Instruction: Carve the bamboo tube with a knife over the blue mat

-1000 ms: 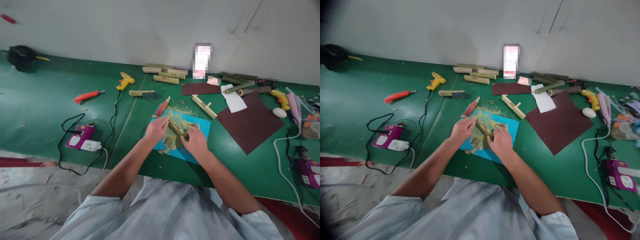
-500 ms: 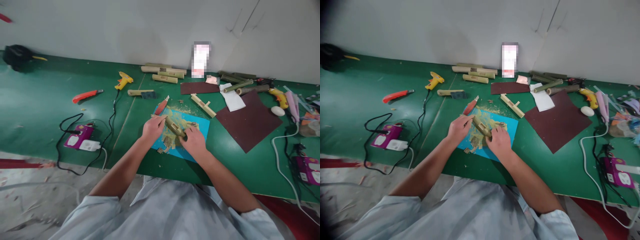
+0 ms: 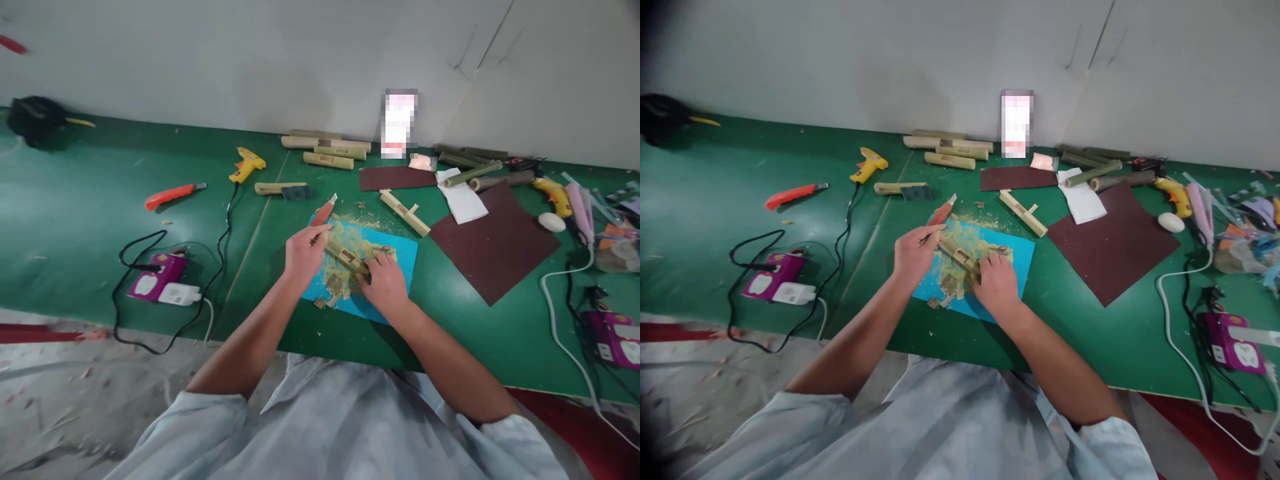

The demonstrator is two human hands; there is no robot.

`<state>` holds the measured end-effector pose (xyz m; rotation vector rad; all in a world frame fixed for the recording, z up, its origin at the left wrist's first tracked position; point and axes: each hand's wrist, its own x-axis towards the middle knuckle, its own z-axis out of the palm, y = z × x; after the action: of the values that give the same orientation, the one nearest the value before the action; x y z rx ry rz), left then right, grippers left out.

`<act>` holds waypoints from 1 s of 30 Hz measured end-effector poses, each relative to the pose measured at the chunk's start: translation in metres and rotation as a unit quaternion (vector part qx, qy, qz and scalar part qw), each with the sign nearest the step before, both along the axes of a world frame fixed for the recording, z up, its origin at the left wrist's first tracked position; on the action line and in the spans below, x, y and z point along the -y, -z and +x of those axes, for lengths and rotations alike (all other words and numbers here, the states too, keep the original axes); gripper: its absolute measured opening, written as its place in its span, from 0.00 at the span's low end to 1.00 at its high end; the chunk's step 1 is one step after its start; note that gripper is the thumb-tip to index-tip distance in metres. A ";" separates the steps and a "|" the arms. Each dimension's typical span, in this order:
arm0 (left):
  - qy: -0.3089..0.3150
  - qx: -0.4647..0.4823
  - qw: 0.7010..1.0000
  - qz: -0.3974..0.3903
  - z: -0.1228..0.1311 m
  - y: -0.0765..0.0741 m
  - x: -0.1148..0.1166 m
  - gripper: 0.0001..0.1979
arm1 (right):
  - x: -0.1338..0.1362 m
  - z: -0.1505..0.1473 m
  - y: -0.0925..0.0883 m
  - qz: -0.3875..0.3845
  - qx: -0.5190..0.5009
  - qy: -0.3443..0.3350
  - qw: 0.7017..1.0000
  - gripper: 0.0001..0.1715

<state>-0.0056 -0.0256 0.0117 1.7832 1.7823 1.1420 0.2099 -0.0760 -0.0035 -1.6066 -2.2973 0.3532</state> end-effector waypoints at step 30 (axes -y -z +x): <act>0.081 0.174 0.972 0.135 0.043 -0.084 0.045 0.09 | -0.002 0.005 0.013 0.059 -0.161 0.021 0.985 0.08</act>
<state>0.0375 -0.0704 0.0957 1.7013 1.3059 1.5753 0.2152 -0.0741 -0.0167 -1.4206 -2.0014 0.4236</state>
